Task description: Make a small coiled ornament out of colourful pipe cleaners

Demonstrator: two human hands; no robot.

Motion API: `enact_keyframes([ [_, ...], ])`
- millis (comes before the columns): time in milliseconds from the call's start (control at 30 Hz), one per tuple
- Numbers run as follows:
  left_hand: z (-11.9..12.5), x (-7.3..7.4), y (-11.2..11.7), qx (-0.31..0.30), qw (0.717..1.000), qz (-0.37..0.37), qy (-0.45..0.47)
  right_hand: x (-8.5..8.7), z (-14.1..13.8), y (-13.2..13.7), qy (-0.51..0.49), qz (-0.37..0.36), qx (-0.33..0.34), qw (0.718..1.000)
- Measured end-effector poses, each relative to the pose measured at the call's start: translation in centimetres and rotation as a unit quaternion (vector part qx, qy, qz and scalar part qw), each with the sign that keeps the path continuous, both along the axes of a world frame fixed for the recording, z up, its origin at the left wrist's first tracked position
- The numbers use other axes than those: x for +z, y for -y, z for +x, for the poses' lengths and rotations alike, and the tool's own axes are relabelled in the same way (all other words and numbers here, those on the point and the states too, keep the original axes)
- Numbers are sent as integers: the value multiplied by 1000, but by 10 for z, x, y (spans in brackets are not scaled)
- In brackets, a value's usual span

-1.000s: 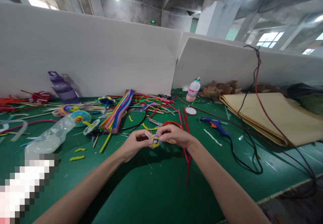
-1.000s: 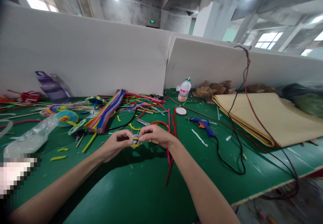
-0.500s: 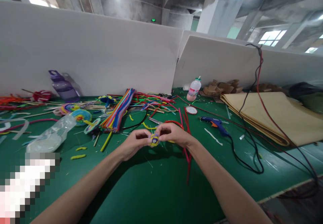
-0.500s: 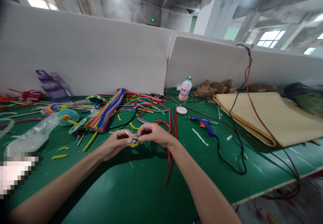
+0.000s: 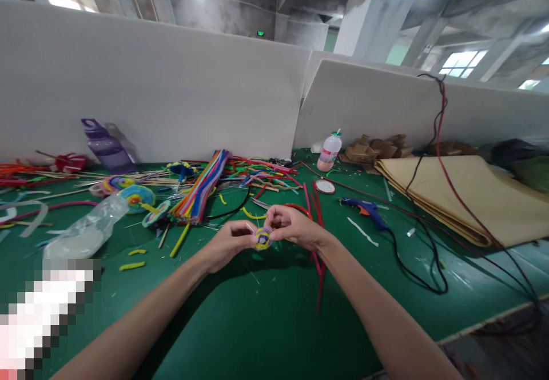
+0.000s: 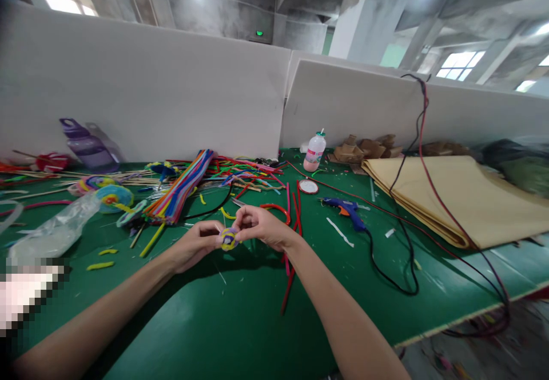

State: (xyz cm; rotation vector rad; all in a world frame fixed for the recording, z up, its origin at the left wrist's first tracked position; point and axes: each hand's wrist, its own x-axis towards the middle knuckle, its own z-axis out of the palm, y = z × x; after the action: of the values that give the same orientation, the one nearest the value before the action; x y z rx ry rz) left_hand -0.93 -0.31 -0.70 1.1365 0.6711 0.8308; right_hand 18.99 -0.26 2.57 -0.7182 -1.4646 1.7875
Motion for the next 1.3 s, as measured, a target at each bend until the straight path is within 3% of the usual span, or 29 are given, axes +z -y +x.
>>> enact_keyframes([
  [767,-1,2,1,-17,999,-35,16,-2,-5,3,-32,-40,36,998],
  [1100,2,5,-1,53,995,-29,75,-9,5,-8,-55,-12,-20,998],
  [1300,5,6,1,35,998,-14,51,-12,1,-6,-56,-5,-2,998],
])
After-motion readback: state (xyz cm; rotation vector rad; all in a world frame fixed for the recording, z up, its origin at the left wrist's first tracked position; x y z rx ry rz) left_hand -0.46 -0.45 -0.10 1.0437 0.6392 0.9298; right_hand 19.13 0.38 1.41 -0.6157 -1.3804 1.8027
